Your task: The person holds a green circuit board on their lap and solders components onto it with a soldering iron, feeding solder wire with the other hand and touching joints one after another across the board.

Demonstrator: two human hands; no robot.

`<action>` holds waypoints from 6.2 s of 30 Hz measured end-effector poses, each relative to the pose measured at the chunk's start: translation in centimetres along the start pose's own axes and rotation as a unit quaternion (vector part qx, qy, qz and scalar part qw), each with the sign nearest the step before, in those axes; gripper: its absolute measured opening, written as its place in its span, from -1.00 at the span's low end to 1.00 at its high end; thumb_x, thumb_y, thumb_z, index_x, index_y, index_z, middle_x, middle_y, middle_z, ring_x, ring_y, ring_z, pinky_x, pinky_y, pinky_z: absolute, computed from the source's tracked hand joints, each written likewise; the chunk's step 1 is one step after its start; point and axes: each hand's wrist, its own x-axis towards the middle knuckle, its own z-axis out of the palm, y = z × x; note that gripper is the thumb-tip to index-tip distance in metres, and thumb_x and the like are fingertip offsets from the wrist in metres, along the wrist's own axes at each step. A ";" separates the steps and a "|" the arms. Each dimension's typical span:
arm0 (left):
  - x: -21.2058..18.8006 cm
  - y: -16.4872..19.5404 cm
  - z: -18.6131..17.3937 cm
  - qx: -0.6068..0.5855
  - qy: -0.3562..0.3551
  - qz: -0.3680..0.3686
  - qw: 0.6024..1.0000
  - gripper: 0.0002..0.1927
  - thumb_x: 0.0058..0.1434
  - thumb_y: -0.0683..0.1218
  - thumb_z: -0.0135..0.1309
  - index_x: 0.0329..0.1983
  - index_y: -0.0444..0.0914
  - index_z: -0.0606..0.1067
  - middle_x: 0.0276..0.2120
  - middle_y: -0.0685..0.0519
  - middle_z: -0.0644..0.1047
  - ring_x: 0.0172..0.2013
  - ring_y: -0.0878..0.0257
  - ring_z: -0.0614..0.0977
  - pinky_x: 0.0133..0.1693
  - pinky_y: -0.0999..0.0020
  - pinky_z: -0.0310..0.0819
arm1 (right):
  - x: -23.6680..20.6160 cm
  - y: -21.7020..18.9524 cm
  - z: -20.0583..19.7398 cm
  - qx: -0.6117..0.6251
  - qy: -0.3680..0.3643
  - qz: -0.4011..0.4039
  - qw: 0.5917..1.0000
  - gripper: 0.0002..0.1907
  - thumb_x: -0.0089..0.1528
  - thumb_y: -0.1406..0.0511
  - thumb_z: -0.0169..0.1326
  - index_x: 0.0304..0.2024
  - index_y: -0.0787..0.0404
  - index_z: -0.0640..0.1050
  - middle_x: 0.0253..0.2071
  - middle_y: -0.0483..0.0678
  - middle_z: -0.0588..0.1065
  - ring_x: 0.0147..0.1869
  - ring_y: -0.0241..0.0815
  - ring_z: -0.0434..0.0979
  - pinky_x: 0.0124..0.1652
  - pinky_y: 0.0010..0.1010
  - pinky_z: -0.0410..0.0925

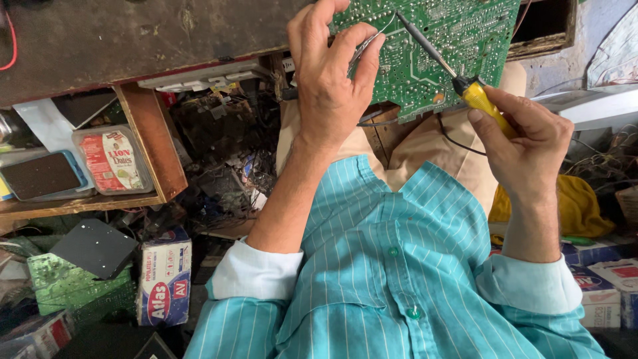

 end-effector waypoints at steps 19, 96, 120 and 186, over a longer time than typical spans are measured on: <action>-0.1 0.0 -0.1 -0.043 0.018 -0.024 0.999 -0.83 0.37 -0.21 0.32 -0.05 -0.24 0.55 0.22 0.04 0.44 0.17 0.15 0.45 0.04 0.31 0.49 | -1.2 0.5 -0.5 -0.074 0.071 -0.084 0.991 -0.74 0.41 0.52 0.31 0.14 0.45 0.63 -0.16 0.07 0.60 -0.19 -0.33 0.53 -0.19 -0.57 0.36; -2.3 0.0 0.1 -0.432 0.110 -0.263 0.856 -0.83 0.47 -0.14 0.15 -0.03 -0.32 0.44 -0.24 0.15 0.58 -0.35 0.55 0.42 -0.33 0.62 0.33 | -1.9 -2.8 1.6 -0.100 0.072 -0.059 0.991 -0.73 0.37 0.46 0.38 0.09 0.40 0.63 -0.21 -0.01 0.57 -0.26 -0.39 0.48 -0.23 -0.61 0.35; 0.2 0.1 -0.3 -0.172 0.072 -0.108 0.976 -0.88 0.40 -0.21 0.23 -0.10 -0.30 0.50 -0.08 0.10 0.50 -0.35 0.41 0.57 -0.30 0.54 0.51 | 0.0 -4.4 2.0 -0.144 0.056 -0.087 0.984 -0.72 0.33 0.47 0.37 0.07 0.39 0.63 -0.30 0.03 0.54 -0.30 -0.30 0.47 -0.27 -0.54 0.33; -0.7 -0.4 -0.2 -0.217 0.090 -0.141 0.962 -0.84 0.45 -0.24 0.17 0.04 -0.33 0.47 -0.10 0.06 0.65 -0.22 0.45 0.72 -0.17 0.57 0.67 | 0.6 -2.9 2.8 -0.053 0.028 -0.047 0.997 -0.73 0.37 0.49 0.31 0.12 0.37 0.62 -0.16 -0.05 0.59 -0.14 -0.44 0.54 -0.16 -0.63 0.38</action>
